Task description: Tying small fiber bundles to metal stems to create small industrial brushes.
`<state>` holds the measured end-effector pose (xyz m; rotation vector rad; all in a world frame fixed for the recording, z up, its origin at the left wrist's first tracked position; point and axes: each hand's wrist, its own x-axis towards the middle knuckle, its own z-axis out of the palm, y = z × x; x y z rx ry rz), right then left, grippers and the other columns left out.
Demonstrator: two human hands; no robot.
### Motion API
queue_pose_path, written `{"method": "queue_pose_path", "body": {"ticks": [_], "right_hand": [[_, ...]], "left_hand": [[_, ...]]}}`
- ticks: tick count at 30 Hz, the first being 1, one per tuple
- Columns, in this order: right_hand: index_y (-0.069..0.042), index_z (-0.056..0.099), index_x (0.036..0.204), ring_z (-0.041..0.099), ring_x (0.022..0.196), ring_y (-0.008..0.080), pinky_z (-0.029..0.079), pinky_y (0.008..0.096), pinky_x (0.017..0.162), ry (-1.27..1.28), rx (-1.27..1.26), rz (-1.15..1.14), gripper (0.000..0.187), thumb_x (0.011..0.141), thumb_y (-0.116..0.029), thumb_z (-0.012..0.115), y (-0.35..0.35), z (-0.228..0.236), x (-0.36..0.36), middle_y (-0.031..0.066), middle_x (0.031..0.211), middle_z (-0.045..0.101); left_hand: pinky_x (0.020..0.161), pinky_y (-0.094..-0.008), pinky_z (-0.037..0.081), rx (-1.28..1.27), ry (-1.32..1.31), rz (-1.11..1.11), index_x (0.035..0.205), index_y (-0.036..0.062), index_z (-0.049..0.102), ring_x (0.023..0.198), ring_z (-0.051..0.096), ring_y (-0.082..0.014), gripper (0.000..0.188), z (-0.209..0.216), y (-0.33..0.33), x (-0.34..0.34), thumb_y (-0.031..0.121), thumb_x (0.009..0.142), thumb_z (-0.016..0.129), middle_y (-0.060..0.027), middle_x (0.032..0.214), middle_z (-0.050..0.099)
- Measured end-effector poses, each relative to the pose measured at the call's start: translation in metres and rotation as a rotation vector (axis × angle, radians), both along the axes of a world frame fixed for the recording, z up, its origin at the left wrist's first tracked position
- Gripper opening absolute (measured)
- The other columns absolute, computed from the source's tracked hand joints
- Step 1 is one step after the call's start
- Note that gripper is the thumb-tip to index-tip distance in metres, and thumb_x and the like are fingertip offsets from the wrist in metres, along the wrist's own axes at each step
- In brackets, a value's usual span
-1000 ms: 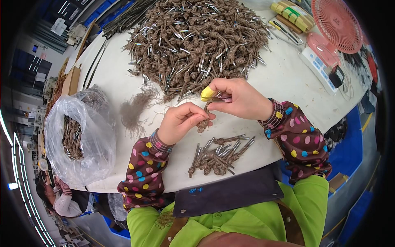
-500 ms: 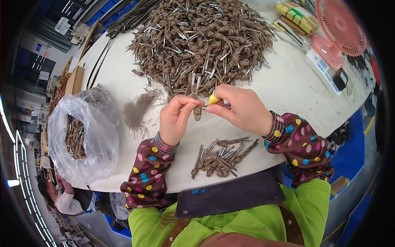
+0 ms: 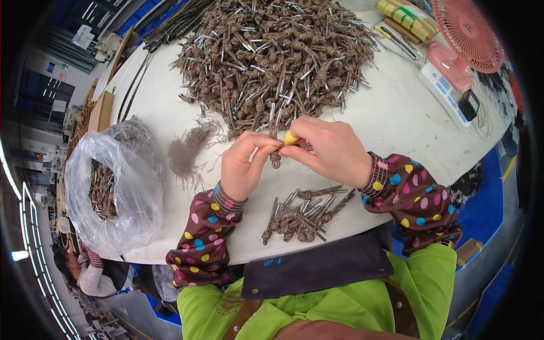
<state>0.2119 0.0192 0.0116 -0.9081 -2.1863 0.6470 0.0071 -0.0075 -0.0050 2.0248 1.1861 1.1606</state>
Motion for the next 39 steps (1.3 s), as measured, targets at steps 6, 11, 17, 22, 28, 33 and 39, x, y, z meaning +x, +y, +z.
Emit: {"method": "queue_pose_path", "body": {"ticks": [6, 11, 17, 22, 28, 33, 39], "right_hand": [[-0.007, 0.056, 0.083, 0.058, 0.064, 0.0221, 0.043, 0.0336, 0.055, 0.013, -0.007, 0.03, 0.024, 0.083, -0.028, 0.066, 0.004, -0.007, 0.001, 0.0043, 0.076, 0.059], [-0.001, 0.06, 0.088, 0.051, 0.062, 0.0076, 0.043, 0.024, 0.059, 0.568, -0.528, 0.057, 0.029, 0.082, -0.027, 0.072, 0.03, -0.013, 0.003, 0.0018, 0.071, 0.058], [-0.002, 0.062, 0.093, 0.046, 0.067, 0.0022, 0.039, 0.0197, 0.059, 0.502, -0.676, 0.189, 0.02, 0.083, -0.018, 0.07, 0.025, -0.021, -0.006, -0.0046, 0.076, 0.056], [-0.002, 0.065, 0.088, 0.04, 0.059, 0.0013, 0.034, 0.0209, 0.051, 0.498, -0.634, 0.046, 0.02, 0.081, -0.019, 0.071, 0.026, -0.008, 0.006, -0.0066, 0.065, 0.052], [-0.001, 0.064, 0.089, 0.037, 0.057, 0.0047, 0.033, 0.0233, 0.051, 0.37, -0.478, 0.006, 0.022, 0.079, -0.018, 0.072, 0.024, 0.002, 0.012, -0.001, 0.062, 0.049], [-0.002, 0.064, 0.094, 0.036, 0.057, 0.0051, 0.033, 0.0242, 0.05, 0.316, -0.445, 0.069, 0.023, 0.079, -0.017, 0.072, 0.018, 0.004, 0.01, 0.0005, 0.063, 0.049], [-0.004, 0.063, 0.096, 0.032, 0.055, -0.0008, 0.027, 0.0183, 0.048, 0.325, -0.481, 0.168, 0.02, 0.081, -0.013, 0.072, 0.021, 0.004, 0.011, -0.0091, 0.067, 0.047]], "left_hand": [[0.073, -0.0262, 0.047, -0.077, -0.019, 0.02, 0.091, 0.0025, 0.065, 0.081, 0.061, -0.0175, 0.007, 0.001, -0.003, 0.003, 0.001, 0.086, 0.06, -0.0073, 0.086, 0.066], [0.07, -0.0271, 0.047, -0.189, -0.227, -0.004, 0.089, 0.0032, 0.064, 0.079, 0.061, -0.0189, 0.005, 0.001, 0.0, 0.0, 0.002, 0.086, 0.06, -0.0066, 0.084, 0.065], [0.072, -0.0288, 0.048, 0.258, 0.316, -0.172, 0.087, 0.0048, 0.064, 0.081, 0.062, -0.0232, 0.007, 0.009, 0.002, 0.003, 0.0, 0.083, 0.061, -0.0068, 0.086, 0.065], [0.074, -0.0283, 0.048, -0.23, -0.331, 0.077, 0.098, 0.0024, 0.06, 0.083, 0.061, -0.0145, 0.01, 0.001, 0.005, 0.002, 0.005, 0.092, 0.053, -0.0074, 0.091, 0.066], [0.08, -0.0303, 0.048, -0.102, 0.146, 0.343, 0.107, 0.0009, 0.057, 0.089, 0.061, -0.0202, 0.017, 0.003, 0.019, -0.023, 0.01, 0.092, 0.053, -0.0105, 0.107, 0.063], [0.084, -0.034, 0.048, 0.162, 0.283, -0.097, 0.122, 0.003, 0.053, 0.098, 0.061, -0.0272, 0.036, 0.022, 0.006, 0.001, 0.009, 0.088, 0.059, -0.0135, 0.111, 0.062], [0.077, -0.0303, 0.05, -0.211, 0.235, -0.168, 0.119, 0.0044, 0.056, 0.088, 0.065, -0.0231, 0.035, 0.022, -0.001, -0.003, 0.009, 0.085, 0.063, -0.0113, 0.097, 0.066]]}}
